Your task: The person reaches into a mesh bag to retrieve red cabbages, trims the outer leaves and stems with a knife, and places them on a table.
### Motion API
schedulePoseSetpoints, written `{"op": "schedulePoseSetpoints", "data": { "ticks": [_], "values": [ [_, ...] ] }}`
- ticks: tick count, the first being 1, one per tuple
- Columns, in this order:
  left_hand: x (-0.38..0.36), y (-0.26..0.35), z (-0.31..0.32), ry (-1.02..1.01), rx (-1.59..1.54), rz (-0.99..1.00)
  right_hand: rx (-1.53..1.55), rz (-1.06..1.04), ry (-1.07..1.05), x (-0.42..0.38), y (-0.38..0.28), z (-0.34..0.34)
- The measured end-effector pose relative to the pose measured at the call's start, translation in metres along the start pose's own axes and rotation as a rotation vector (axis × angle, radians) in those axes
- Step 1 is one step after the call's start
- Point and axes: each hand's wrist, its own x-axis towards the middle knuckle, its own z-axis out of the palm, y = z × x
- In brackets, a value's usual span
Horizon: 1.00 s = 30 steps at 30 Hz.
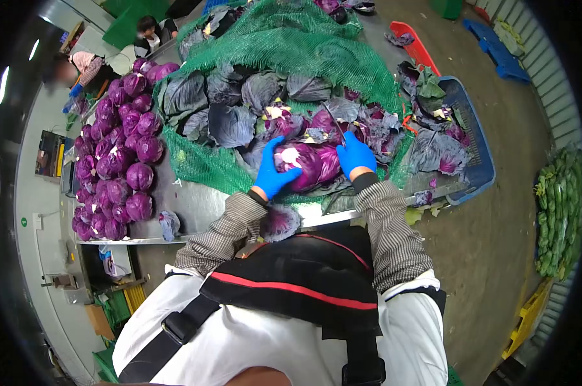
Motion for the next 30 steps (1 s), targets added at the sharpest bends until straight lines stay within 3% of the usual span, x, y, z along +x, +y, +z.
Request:
{"op": "schedulePoseSetpoints", "data": {
  "ticks": [3, 5, 6, 8, 10, 11, 12, 13, 14, 15, 17, 18, 19, 22, 23, 24, 25, 30],
  "values": [
    [0.005, -0.018, -0.02, 0.024, -0.766, -0.307, 0.086, -0.021, 0.102, -0.006, 0.007, -0.028],
    [0.007, 0.014, -0.037, -0.003, -1.157, -0.527, 0.095, -0.024, 0.213, -0.004, 0.003, -0.055],
    [0.007, 0.021, -0.041, -0.001, -1.155, -0.524, 0.271, -0.104, 0.288, 0.001, 0.005, -0.059],
    [0.011, 0.033, -0.047, -0.088, -1.486, -0.526, 0.152, -0.085, 0.303, 0.01, 0.002, -0.064],
    [0.013, 0.048, -0.046, -0.102, -1.514, -0.528, -0.152, -0.026, 0.217, 0.019, -0.003, -0.068],
    [0.015, 0.055, -0.046, -0.109, -1.542, -0.532, -0.155, -0.027, 0.22, 0.014, -0.006, -0.065],
    [0.016, 0.061, -0.044, -0.11, -1.545, -0.521, -0.051, -0.155, 0.283, 0.002, -0.021, -0.061],
    [0.014, 0.065, -0.041, -0.166, -1.445, -0.383, 0.053, -0.285, 0.337, -0.011, -0.037, -0.056],
    [0.01, 0.067, -0.039, -0.217, -1.338, -0.255, 0.276, -0.266, 0.132, -0.029, -0.06, -0.063],
    [0.01, 0.067, -0.039, -0.214, -1.336, -0.257, 0.499, -0.24, -0.072, -0.045, -0.08, -0.068],
    [0.016, 0.066, -0.037, -0.321, -1.584, -0.602, 0.614, -0.315, -0.119, -0.058, -0.093, -0.059],
    [0.018, 0.064, -0.041, -0.349, -1.534, -0.579, 0.777, -0.345, -0.083, -0.059, -0.093, -0.053],
    [0.016, 0.063, -0.045, -0.345, -1.535, -0.575, 0.776, -0.348, -0.086, -0.058, -0.089, -0.051],
    [0.006, 0.055, -0.047, -0.077, -1.043, -0.53, 0.73, -0.291, -0.204, -0.057, -0.085, -0.058],
    [0.005, 0.052, -0.048, -0.068, -1.04, -0.533, 0.562, -0.321, -0.209, -0.056, -0.087, -0.068],
    [0.006, 0.054, -0.048, -0.076, -0.956, -0.401, 0.394, -0.349, -0.214, -0.055, -0.088, -0.075],
    [0.007, 0.056, -0.047, -0.085, -0.871, -0.269, 0.395, -0.351, -0.219, -0.054, -0.087, -0.076],
    [0.012, 0.065, -0.046, -0.059, -0.61, -0.129, 0.343, -0.52, -0.114, -0.048, -0.077, -0.081]
  ]
}}
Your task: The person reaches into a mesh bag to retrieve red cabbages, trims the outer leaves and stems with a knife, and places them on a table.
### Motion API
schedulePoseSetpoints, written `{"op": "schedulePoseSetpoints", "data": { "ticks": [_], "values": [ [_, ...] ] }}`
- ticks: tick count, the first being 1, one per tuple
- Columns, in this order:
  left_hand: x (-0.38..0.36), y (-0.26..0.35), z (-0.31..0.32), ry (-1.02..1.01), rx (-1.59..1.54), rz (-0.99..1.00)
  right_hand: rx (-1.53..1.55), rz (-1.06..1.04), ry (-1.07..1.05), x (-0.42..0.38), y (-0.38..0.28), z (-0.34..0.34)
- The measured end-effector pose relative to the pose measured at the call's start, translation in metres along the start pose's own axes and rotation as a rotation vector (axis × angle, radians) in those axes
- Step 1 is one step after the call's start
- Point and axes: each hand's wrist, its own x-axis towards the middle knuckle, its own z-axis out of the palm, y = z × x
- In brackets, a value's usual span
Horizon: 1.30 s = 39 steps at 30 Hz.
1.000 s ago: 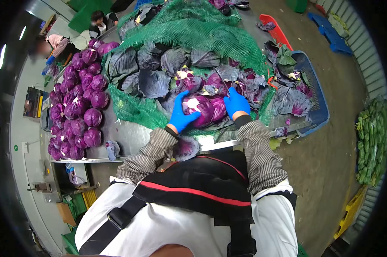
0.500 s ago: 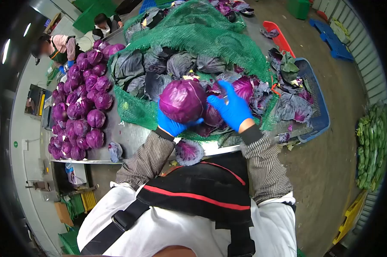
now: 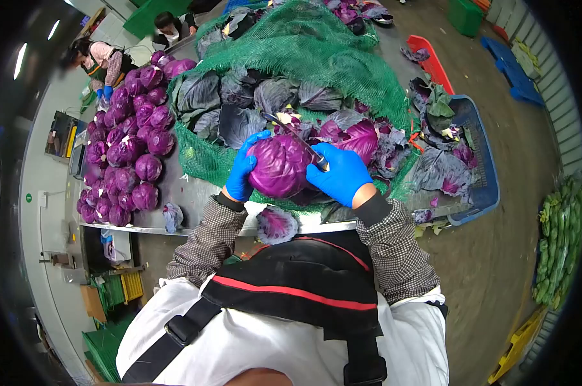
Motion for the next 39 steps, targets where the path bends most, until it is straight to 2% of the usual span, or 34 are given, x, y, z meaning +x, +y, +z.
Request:
{"op": "schedulePoseSetpoints", "data": {
  "ticks": [4, 6, 7, 9, 10, 11, 13, 14, 15, 17, 18, 20, 21, 22, 23, 24, 25, 27, 28, 29, 31, 33, 37, 39],
  "values": [
    [0.0, -0.001, 0.01, -0.045, 0.016, 0.03, -0.047, 0.078, -0.022, 0.001, 0.002, -0.009],
    [-0.001, -0.005, 0.019, -0.02, -0.246, -0.07, 0.092, 0.104, 0.164, 0.008, 0.037, -0.011],
    [-0.003, -0.008, 0.021, -0.02, -0.246, -0.07, 0.184, 0.132, 0.228, 0.014, 0.064, -0.012],
    [-0.006, -0.013, 0.022, 0.085, -0.617, -0.249, -0.046, 0.353, 0.211, 0.026, 0.091, -0.038],
    [-0.002, -0.014, 0.023, 0.017, -0.679, -0.225, -0.26, 0.295, 0.276, 0.024, 0.097, -0.043],
    [0.006, -0.015, 0.025, 0.012, -0.677, -0.219, -0.26, 0.289, 0.282, 0.024, 0.1, -0.044],
    [0.013, -0.02, 0.029, -0.191, -1.017, -0.175, -0.012, 0.096, 0.146, 0.015, 0.08, -0.035],
    [0.017, -0.018, 0.036, -0.169, -0.963, -0.164, 0.467, 0.395, -0.174, 0.009, 0.033, -0.053],
    [0.021, -0.014, 0.044, -0.167, -0.965, -0.162, 0.737, 0.61, -0.548, 0.011, 0.05, -0.052],
    [0.026, 0.005, 0.066, 0.062, -0.574, -0.255, 1.098, 0.51, -0.432, 0.005, 0.065, -0.033],
    [0.025, 0.037, 0.09, 0.025, -0.417, -0.307, 1.095, 0.511, -0.448, 0.003, 0.063, -0.033],
    [0.019, 0.025, 0.083, -0.009, -0.319, -0.296, 0.815, 0.1, -0.261, 0.005, 0.058, -0.035],
    [0.013, 0.013, 0.075, -0.058, -0.219, -0.304, 0.823, 0.102, -0.277, 0.004, 0.065, -0.027],
    [0.01, -0.003, 0.063, 0.099, 0.046, -0.305, 0.688, -0.013, -0.231, 0.002, 0.077, -0.012],
    [0.003, -0.017, 0.054, 0.112, 0.048, -0.306, 0.553, -0.134, -0.177, 0.002, 0.088, 0.0],
    [0.0, -0.021, 0.051, 0.08, 0.294, -0.182, 0.559, -0.136, -0.176, 0.004, 0.097, 0.007],
    [-0.005, -0.028, 0.05, 0.055, 0.529, -0.059, 0.439, -0.03, -0.222, 0.002, 0.106, 0.013],
    [-0.012, -0.047, 0.053, 0.107, 0.558, -0.112, 0.192, 0.18, -0.322, -0.005, 0.114, 0.02],
    [-0.015, -0.054, 0.054, 0.126, 0.805, -0.114, 0.007, 0.062, -0.249, -0.01, 0.11, 0.017],
    [-0.016, -0.062, 0.056, 0.139, 1.052, -0.114, 0.007, 0.066, -0.258, -0.013, 0.109, 0.016],
    [-0.017, -0.07, 0.065, 0.19, 1.062, -0.177, -0.255, 0.125, -0.361, -0.016, 0.107, 0.013],
    [-0.019, -0.073, 0.07, 0.27, 1.106, -0.165, -0.311, 0.102, -0.352, -0.023, 0.096, 0.007],
    [-0.018, -0.073, 0.073, 0.271, 1.13, -0.169, -0.407, -0.016, -0.322, -0.032, 0.092, 0.002],
    [-0.017, -0.075, 0.075, 0.272, 1.14, -0.166, -0.411, -0.001, -0.318, -0.035, 0.096, 0.005]
  ]
}}
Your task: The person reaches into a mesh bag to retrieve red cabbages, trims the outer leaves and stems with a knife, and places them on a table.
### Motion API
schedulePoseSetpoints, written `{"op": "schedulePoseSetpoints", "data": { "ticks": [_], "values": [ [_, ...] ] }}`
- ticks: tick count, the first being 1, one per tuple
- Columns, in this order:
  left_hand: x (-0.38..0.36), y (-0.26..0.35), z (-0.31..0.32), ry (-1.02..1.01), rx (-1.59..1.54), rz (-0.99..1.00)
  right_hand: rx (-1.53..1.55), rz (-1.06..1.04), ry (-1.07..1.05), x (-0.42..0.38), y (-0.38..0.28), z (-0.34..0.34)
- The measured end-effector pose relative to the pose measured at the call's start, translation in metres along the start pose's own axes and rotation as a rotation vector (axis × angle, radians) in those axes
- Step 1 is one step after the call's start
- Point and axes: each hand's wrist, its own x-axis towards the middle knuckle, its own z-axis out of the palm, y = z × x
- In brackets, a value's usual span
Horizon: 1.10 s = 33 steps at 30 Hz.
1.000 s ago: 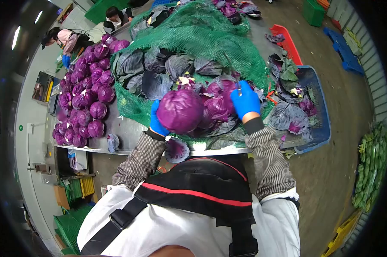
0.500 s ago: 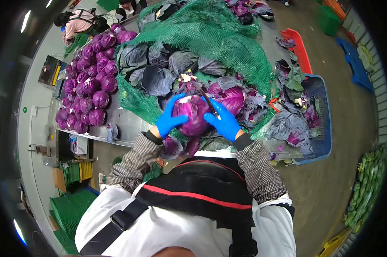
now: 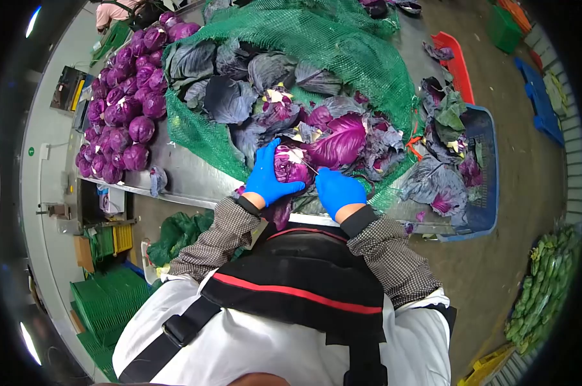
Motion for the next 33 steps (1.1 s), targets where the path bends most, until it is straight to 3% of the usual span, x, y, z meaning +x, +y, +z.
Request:
{"op": "schedulePoseSetpoints", "data": {
  "ticks": [10, 15, 20, 24, 25, 26, 29, 33],
  "values": [
    [0.0, 0.004, 0.017, 0.098, 0.074, -0.038, -0.061, 0.087, 0.029, 0.03, 0.014, 0.023],
    [-0.016, -0.009, 0.017, 0.165, -0.013, 0.112, -0.008, 0.126, -0.17, 0.044, 0.019, 0.016],
    [-0.027, -0.016, 0.014, 0.155, -0.094, 0.201, 0.083, 0.072, 0.013, 0.04, -0.016, -0.005],
    [-0.039, -0.031, 0.024, 0.209, -0.093, 0.204, 0.068, 0.062, 0.069, 0.067, -0.001, 0.024],
    [-0.041, -0.034, 0.025, 0.199, -0.09, 0.217, 0.033, 0.144, 0.035, 0.076, 0.0, 0.026],
    [-0.05, -0.037, 0.026, 0.2, -0.089, 0.205, 0.027, 0.106, 0.128, 0.08, 0.022, 0.041],
    [-0.056, -0.047, 0.027, 0.262, -0.168, 0.215, 0.04, 0.153, 0.005, 0.098, 0.041, 0.04],
    [-0.053, -0.047, 0.028, 0.253, -0.182, 0.139, 0.264, 0.263, -0.205, 0.067, -0.005, 0.008]
  ]
}}
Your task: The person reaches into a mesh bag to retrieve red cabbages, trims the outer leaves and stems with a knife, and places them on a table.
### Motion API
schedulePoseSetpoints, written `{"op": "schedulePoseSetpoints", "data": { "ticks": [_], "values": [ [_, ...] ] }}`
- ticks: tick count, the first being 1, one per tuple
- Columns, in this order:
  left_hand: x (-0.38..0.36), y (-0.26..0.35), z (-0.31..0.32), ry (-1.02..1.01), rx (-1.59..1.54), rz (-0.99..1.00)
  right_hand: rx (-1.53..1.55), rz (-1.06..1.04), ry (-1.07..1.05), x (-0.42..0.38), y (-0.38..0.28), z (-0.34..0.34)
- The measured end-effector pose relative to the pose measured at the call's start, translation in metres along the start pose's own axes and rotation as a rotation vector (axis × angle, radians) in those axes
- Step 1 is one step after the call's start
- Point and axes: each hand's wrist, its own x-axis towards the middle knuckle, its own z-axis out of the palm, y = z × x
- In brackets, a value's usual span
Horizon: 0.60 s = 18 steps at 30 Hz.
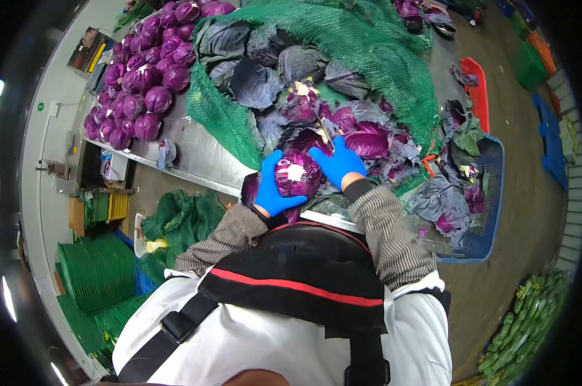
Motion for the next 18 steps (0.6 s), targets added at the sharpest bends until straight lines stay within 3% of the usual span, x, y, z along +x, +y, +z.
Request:
{"op": "schedulePoseSetpoints", "data": {
  "ticks": [5, 6, 11, 13, 17, 18],
  "values": [
    [0.006, 0.005, 0.0, -0.015, 0.012, 0.012, 0.248, -0.112, -0.05, -0.011, 0.017, 0.022],
    [0.007, 0.006, 0.0, -0.026, 0.004, 0.008, 0.319, -0.046, -0.092, -0.013, 0.016, 0.019],
    [0.013, 0.002, -0.001, -0.049, -0.016, -0.012, 0.327, -0.033, -0.047, -0.016, 0.036, 0.036],
    [0.017, -0.003, -0.002, -0.039, -0.18, -0.097, 0.334, -0.042, -0.016, -0.019, 0.037, 0.033],
    [0.023, -0.012, -0.001, 0.01, -0.212, -0.099, 0.472, 0.004, -0.066, -0.026, 0.014, 0.023],
    [0.026, -0.007, -0.002, 0.013, -0.276, -0.154, 0.392, -0.108, 0.043, -0.021, 0.013, 0.026]
  ]
}}
